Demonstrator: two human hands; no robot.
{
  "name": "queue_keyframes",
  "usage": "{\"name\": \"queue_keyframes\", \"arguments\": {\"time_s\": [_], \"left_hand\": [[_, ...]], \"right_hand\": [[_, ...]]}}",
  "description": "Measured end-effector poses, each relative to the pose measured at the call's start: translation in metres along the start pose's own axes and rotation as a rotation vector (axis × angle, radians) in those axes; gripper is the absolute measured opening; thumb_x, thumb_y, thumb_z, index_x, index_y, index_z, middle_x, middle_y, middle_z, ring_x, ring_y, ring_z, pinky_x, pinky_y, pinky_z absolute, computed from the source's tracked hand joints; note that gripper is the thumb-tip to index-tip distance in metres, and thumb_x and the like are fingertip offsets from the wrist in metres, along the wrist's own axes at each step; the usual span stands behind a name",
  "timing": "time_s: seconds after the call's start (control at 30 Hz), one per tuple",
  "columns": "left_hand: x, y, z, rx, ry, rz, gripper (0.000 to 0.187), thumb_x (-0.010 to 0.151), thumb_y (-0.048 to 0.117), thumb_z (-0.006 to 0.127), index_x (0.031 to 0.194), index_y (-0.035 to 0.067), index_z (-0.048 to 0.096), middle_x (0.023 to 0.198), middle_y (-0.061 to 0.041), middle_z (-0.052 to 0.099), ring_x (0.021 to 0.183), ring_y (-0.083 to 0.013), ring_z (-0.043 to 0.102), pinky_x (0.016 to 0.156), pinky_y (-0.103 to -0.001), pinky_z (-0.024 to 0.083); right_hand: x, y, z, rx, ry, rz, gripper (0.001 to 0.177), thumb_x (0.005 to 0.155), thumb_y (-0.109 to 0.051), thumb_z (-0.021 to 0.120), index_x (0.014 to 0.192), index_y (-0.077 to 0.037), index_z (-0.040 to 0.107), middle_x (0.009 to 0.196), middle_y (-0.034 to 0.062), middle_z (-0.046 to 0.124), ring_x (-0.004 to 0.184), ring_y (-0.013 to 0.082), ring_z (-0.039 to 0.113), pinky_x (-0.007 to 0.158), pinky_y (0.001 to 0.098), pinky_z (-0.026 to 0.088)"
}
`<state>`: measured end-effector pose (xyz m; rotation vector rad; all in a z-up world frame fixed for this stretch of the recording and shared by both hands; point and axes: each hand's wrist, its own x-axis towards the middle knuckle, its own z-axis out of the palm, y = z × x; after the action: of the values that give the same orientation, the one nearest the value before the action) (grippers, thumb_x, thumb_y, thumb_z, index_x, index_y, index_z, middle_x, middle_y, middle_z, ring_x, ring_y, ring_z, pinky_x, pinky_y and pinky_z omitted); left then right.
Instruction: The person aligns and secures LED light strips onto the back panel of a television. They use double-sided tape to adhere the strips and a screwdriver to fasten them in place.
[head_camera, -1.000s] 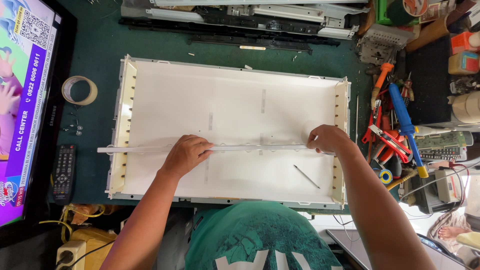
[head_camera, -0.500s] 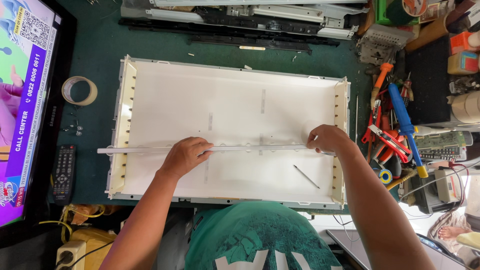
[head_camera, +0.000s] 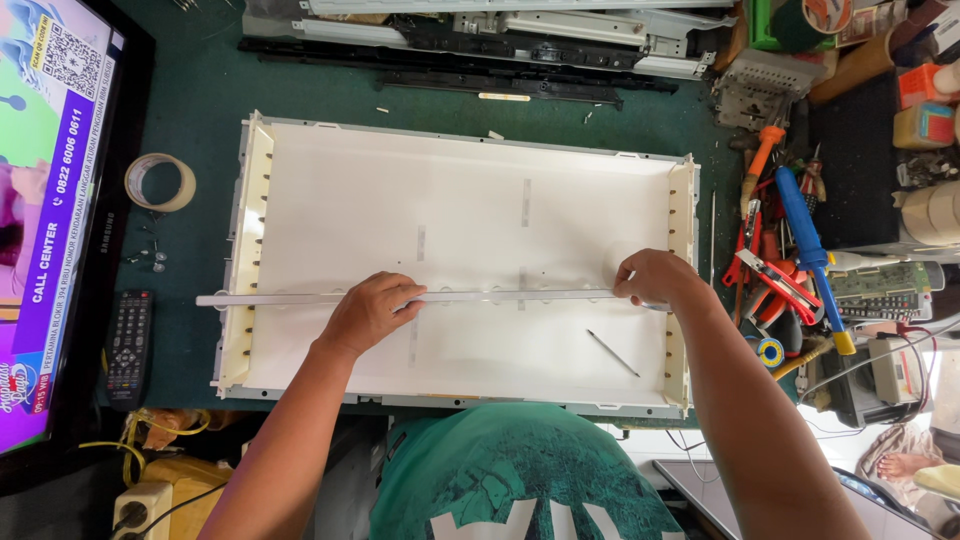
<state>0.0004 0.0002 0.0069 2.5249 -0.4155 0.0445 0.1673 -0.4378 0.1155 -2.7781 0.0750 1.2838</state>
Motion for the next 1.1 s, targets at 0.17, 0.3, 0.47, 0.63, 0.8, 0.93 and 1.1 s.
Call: {"name": "queue_keyframes", "arguments": {"time_s": [0.17,0.3,0.47,0.63,0.8,0.93,1.1], "left_hand": [[0.001,0.001,-0.002,-0.045,-0.017,-0.034,0.02,0.1,0.024,0.077,0.119,0.02,0.08,0.112,0.001,0.076,0.105,-0.0166,0.074,0.093,-0.03,0.063],[0.007,0.012,-0.02,-0.174,-0.098,-0.144,0.023,0.1,0.026,0.076,0.121,0.019,0.08,0.113,0.0,0.077,0.107,-0.0177,0.075,0.094,-0.031,0.063],[0.022,0.03,-0.033,-0.313,-0.232,-0.363,0.021,0.099,0.029,0.079,0.116,0.017,0.082,0.107,-0.005,0.08,0.104,-0.0211,0.077,0.093,-0.033,0.063],[0.034,0.037,-0.039,-0.365,-0.311,-0.464,0.016,0.099,0.025,0.077,0.11,0.016,0.084,0.103,-0.009,0.082,0.102,-0.0255,0.078,0.091,-0.038,0.063],[0.044,0.052,-0.06,-0.411,-0.385,-0.611,0.021,0.101,0.027,0.073,0.113,0.014,0.084,0.102,-0.009,0.083,0.1,-0.0256,0.077,0.092,-0.041,0.059],[0.046,0.064,-0.08,-0.415,-0.385,-0.621,0.021,0.099,0.03,0.074,0.111,0.015,0.083,0.101,-0.008,0.083,0.1,-0.0237,0.076,0.093,-0.04,0.059],[0.041,0.088,-0.122,-0.368,-0.349,-0.636,0.031,0.091,0.033,0.082,0.109,0.009,0.085,0.107,-0.019,0.084,0.109,-0.0347,0.078,0.098,-0.046,0.059]], "right_hand": [[0.004,0.001,0.001,-0.009,0.001,-0.001,0.021,0.086,-0.028,0.08,0.104,-0.021,0.089,0.083,0.0053,0.084,0.101,0.03,0.076,0.103,0.0501,0.053],[0.0,-0.001,-0.001,-0.002,0.003,0.001,0.022,0.087,-0.026,0.08,0.106,-0.019,0.089,0.084,0.0067,0.084,0.101,0.0307,0.076,0.104,0.0502,0.053],[0.003,0.0,-0.001,-0.017,-0.01,-0.009,0.022,0.086,-0.028,0.08,0.105,-0.02,0.089,0.084,0.0061,0.085,0.101,0.0319,0.077,0.104,0.0476,0.053],[0.009,0.006,0.001,-0.037,-0.021,-0.01,0.026,0.084,-0.034,0.079,0.105,-0.023,0.088,0.084,0.0027,0.085,0.105,0.0296,0.077,0.106,0.0459,0.053],[0.012,0.014,0.004,-0.006,-0.021,-0.041,0.021,0.084,-0.036,0.082,0.101,-0.026,0.088,0.081,0.0016,0.084,0.093,0.0258,0.078,0.094,0.0406,0.057],[0.013,0.027,0.003,0.084,-0.08,-0.071,0.023,0.084,-0.034,0.081,0.103,-0.022,0.087,0.084,0.0059,0.084,0.092,0.0256,0.077,0.09,0.0407,0.058],[-0.061,0.018,-0.036,0.557,-0.144,-0.181,0.019,0.086,-0.016,0.083,0.101,-0.004,0.084,0.076,0.0182,0.077,0.08,0.025,0.068,0.074,0.0331,0.056]]}}
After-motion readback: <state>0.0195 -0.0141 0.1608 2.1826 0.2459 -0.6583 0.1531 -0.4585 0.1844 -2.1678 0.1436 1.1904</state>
